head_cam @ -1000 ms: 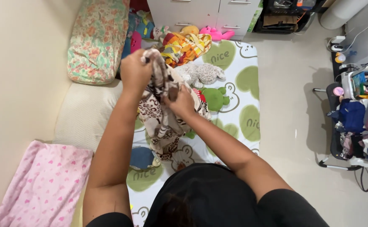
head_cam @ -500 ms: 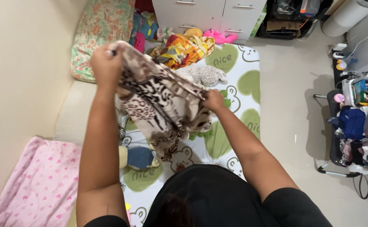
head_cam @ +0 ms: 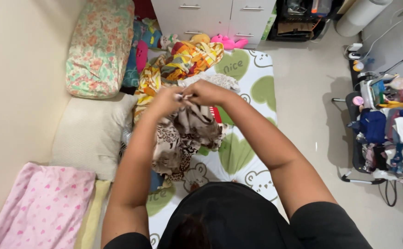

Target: Folding blankets and arranging stuffed animals on a bed.

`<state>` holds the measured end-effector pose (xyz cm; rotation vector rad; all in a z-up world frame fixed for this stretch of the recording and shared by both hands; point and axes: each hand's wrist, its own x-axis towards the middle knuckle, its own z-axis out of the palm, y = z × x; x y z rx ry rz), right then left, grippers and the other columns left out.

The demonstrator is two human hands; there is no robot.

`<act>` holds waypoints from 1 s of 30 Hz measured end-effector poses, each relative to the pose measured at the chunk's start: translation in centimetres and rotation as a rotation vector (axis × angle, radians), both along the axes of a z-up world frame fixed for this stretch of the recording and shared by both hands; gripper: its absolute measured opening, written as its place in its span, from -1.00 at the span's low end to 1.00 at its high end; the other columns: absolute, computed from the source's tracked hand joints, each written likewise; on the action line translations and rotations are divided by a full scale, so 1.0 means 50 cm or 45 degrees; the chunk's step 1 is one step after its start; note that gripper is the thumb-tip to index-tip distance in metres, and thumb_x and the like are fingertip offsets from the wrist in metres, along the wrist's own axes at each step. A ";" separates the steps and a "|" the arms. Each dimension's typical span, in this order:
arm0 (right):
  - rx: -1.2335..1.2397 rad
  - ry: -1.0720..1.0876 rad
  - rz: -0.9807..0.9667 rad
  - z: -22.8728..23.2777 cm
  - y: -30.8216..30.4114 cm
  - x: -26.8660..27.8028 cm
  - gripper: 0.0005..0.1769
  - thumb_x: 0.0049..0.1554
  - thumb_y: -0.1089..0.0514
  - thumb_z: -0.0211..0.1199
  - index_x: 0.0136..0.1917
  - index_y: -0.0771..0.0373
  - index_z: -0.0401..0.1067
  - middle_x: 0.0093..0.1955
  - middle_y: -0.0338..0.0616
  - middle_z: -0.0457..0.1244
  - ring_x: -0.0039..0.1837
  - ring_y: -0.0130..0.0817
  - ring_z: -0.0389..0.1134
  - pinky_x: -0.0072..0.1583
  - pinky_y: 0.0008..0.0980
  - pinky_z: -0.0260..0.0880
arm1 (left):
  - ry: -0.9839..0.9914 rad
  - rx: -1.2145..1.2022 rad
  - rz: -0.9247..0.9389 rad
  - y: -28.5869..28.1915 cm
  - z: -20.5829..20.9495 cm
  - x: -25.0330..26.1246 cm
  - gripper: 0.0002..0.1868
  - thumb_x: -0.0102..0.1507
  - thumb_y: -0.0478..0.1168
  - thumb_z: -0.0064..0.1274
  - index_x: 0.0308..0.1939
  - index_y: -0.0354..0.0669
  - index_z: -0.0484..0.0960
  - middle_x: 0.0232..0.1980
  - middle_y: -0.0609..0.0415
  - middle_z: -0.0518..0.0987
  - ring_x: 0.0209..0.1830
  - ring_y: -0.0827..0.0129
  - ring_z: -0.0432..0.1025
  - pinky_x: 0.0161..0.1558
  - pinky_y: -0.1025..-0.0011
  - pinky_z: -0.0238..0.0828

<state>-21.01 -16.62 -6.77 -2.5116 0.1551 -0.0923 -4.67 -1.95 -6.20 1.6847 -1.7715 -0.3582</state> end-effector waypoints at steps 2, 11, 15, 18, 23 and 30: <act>0.045 0.224 -0.060 0.021 -0.006 -0.016 -0.65 0.02 0.15 0.33 0.11 0.05 0.58 -0.23 -0.03 0.39 -0.23 -0.19 0.40 -0.09 -0.18 0.38 | 0.123 0.585 0.388 0.019 0.032 0.026 -0.78 0.14 -0.07 0.31 -0.17 0.04 0.78 -0.26 -0.04 0.72 -0.35 0.19 0.56 -0.26 0.17 0.44; 0.143 0.266 -0.161 -0.081 -0.093 -0.107 -0.65 -0.03 -0.04 0.50 -0.09 0.23 0.61 -0.20 -0.09 0.41 -0.16 -0.27 0.43 -0.06 -0.24 0.42 | 0.165 0.212 0.303 0.076 -0.082 0.112 -0.82 0.17 -0.15 0.33 -0.22 -0.13 0.75 -0.39 -0.12 0.63 -0.48 0.15 0.50 -0.34 0.23 0.39; -0.075 0.428 -0.059 -0.071 -0.051 -0.095 -0.68 0.10 -0.10 0.46 -0.04 0.17 0.62 -0.04 -0.05 0.38 0.00 -0.16 0.40 0.12 -0.19 0.42 | 0.247 0.238 0.322 0.076 -0.066 0.106 -0.79 0.18 -0.12 0.35 -0.23 -0.13 0.74 -0.42 -0.09 0.63 -0.51 0.22 0.46 -0.36 0.25 0.36; -0.216 -0.237 0.013 -0.028 0.028 -0.079 -0.72 -0.10 0.15 0.41 -0.06 0.11 0.65 0.18 -0.11 0.33 0.31 -0.04 0.26 0.34 -0.08 0.29 | 0.281 0.091 0.393 0.070 -0.071 0.101 -0.75 0.18 -0.09 0.35 -0.16 -0.12 0.74 -0.40 -0.05 0.63 -0.52 0.30 0.43 -0.39 0.29 0.35; -0.028 -0.510 -0.126 0.012 0.095 -0.038 -0.68 -0.21 0.20 0.32 -0.12 0.13 0.63 0.44 0.10 0.10 0.43 0.20 0.05 0.39 0.10 0.07 | 0.191 0.101 0.416 0.061 -0.068 0.084 -0.74 0.21 -0.09 0.36 -0.16 -0.15 0.72 -0.40 -0.11 0.60 -0.50 0.17 0.43 -0.38 0.23 0.34; 0.035 -0.395 -0.286 -0.129 0.053 0.018 -0.58 0.06 0.26 0.04 0.14 0.13 0.56 0.18 -0.12 0.39 0.33 -0.13 0.34 0.44 -0.02 0.23 | 0.158 0.082 0.240 0.076 -0.030 0.067 -0.73 0.14 -0.11 0.37 -0.17 -0.14 0.71 -0.34 -0.13 0.63 -0.43 0.07 0.50 -0.35 0.21 0.39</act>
